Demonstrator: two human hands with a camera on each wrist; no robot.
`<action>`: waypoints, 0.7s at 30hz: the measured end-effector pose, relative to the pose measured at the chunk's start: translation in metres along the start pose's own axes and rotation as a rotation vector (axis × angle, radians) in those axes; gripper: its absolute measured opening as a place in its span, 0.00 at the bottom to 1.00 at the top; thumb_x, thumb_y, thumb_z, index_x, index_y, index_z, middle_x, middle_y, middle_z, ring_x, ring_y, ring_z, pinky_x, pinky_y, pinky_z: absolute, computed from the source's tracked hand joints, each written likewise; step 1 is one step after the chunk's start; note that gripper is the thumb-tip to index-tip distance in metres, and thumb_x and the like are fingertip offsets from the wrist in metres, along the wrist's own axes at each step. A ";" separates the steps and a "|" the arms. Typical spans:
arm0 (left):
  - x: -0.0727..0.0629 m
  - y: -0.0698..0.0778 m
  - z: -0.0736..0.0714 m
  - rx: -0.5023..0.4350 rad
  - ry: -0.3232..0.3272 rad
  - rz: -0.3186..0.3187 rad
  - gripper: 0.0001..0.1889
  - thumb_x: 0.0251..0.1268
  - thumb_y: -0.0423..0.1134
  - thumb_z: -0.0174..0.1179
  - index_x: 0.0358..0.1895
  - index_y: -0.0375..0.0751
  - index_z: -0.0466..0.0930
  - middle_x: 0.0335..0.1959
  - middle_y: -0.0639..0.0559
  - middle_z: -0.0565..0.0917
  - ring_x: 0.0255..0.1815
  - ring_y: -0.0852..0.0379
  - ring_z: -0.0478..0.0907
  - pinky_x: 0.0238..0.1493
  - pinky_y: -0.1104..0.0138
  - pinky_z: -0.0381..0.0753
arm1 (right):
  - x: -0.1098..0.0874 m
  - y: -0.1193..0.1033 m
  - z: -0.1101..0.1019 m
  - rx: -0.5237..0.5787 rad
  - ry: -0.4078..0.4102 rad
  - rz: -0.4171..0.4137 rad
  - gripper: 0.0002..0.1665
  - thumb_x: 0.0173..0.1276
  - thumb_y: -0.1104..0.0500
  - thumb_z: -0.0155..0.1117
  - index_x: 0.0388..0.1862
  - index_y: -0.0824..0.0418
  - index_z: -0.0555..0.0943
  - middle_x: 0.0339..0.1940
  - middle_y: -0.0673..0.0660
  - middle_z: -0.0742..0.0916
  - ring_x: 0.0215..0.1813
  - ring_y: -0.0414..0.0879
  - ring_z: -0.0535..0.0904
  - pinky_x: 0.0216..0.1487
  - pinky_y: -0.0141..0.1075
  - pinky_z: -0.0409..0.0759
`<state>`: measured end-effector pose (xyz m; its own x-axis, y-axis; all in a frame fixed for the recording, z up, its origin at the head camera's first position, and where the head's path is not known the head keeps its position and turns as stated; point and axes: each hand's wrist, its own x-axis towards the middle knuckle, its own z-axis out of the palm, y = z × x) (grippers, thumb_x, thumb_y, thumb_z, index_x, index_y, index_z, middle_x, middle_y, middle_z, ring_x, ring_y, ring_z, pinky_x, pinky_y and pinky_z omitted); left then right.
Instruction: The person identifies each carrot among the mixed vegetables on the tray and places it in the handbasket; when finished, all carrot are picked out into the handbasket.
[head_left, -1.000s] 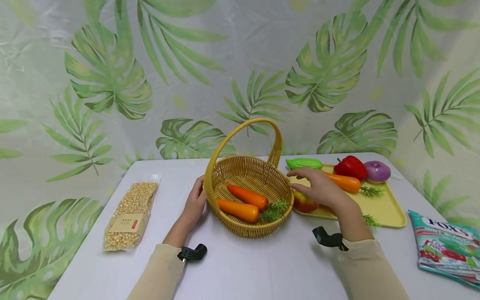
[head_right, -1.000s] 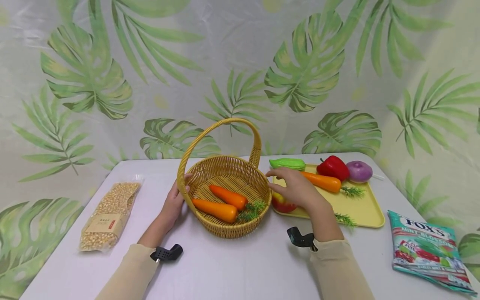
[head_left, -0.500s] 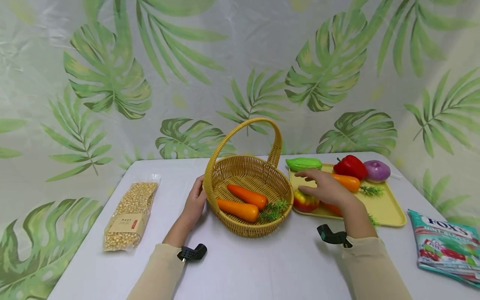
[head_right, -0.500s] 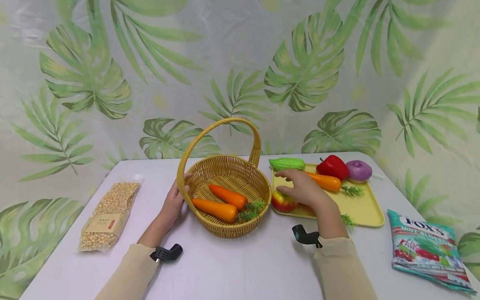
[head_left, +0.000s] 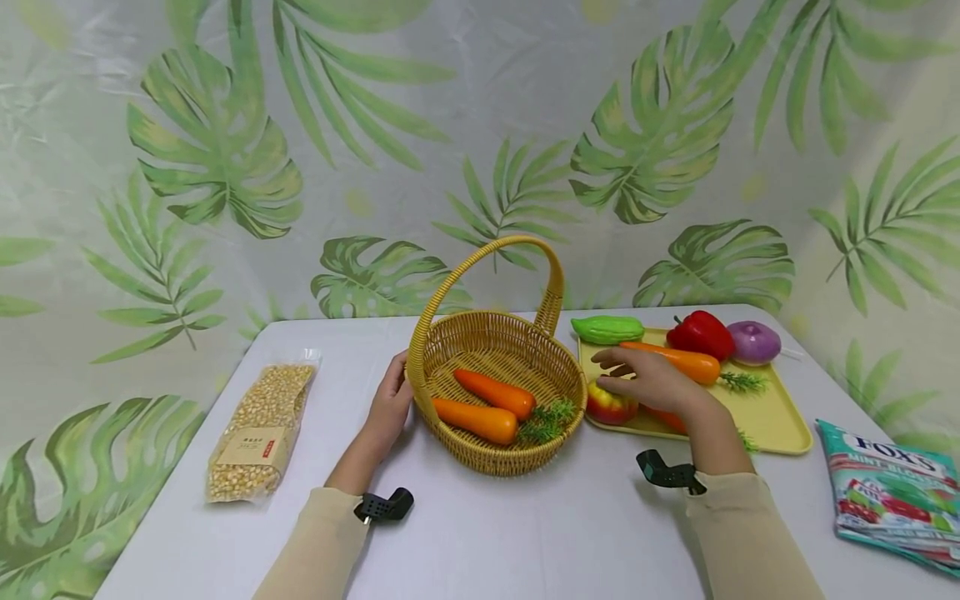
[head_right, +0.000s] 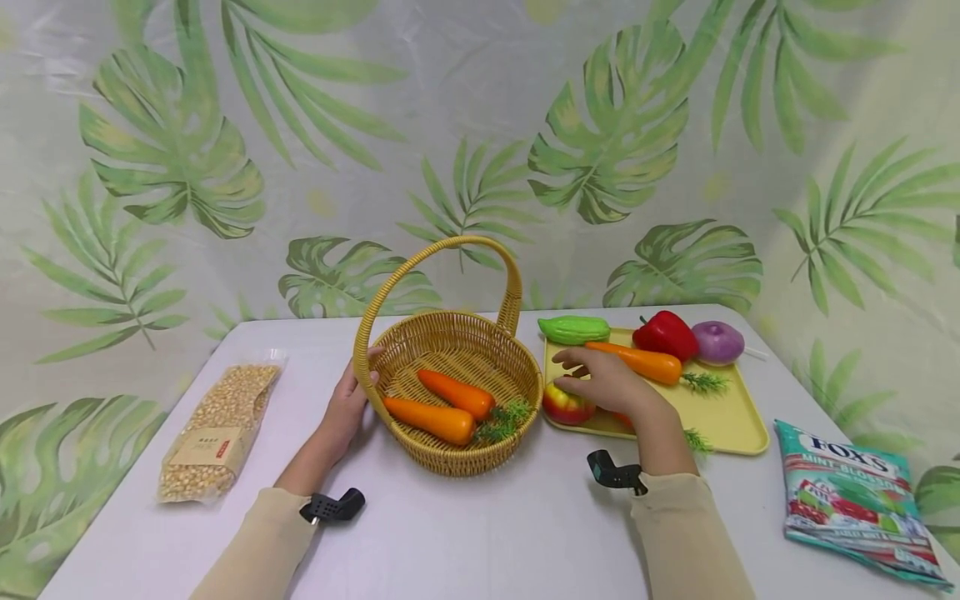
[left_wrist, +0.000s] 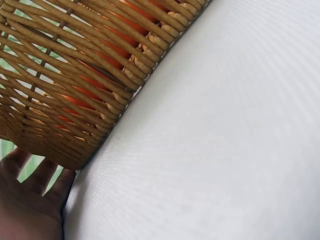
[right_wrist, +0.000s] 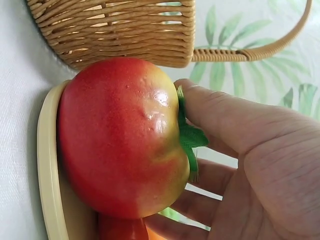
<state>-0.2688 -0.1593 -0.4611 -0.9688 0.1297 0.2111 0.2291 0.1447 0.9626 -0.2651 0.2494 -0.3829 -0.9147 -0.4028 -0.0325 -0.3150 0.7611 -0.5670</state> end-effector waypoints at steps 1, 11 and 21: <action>0.000 0.000 0.000 -0.001 0.000 -0.001 0.23 0.79 0.45 0.46 0.73 0.48 0.63 0.74 0.49 0.67 0.78 0.54 0.59 0.79 0.50 0.55 | 0.000 0.001 0.000 -0.001 -0.002 -0.001 0.33 0.73 0.45 0.61 0.69 0.62 0.73 0.65 0.65 0.81 0.64 0.63 0.77 0.63 0.57 0.77; 0.000 0.000 0.000 -0.004 -0.002 -0.002 0.23 0.79 0.45 0.47 0.73 0.49 0.63 0.74 0.48 0.67 0.78 0.54 0.59 0.80 0.50 0.54 | 0.002 0.009 0.003 -0.037 -0.015 0.006 0.23 0.78 0.50 0.53 0.66 0.58 0.77 0.65 0.63 0.82 0.67 0.64 0.74 0.69 0.63 0.68; -0.001 0.001 0.000 0.006 -0.002 -0.001 0.22 0.79 0.44 0.45 0.72 0.53 0.63 0.74 0.49 0.67 0.77 0.54 0.59 0.79 0.51 0.55 | 0.003 0.018 0.003 -0.056 -0.001 -0.005 0.20 0.81 0.53 0.48 0.62 0.56 0.81 0.63 0.63 0.83 0.69 0.66 0.72 0.70 0.65 0.65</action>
<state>-0.2676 -0.1595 -0.4602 -0.9690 0.1311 0.2095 0.2283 0.1505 0.9619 -0.2722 0.2605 -0.3957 -0.9130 -0.4068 -0.0310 -0.3328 0.7865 -0.5203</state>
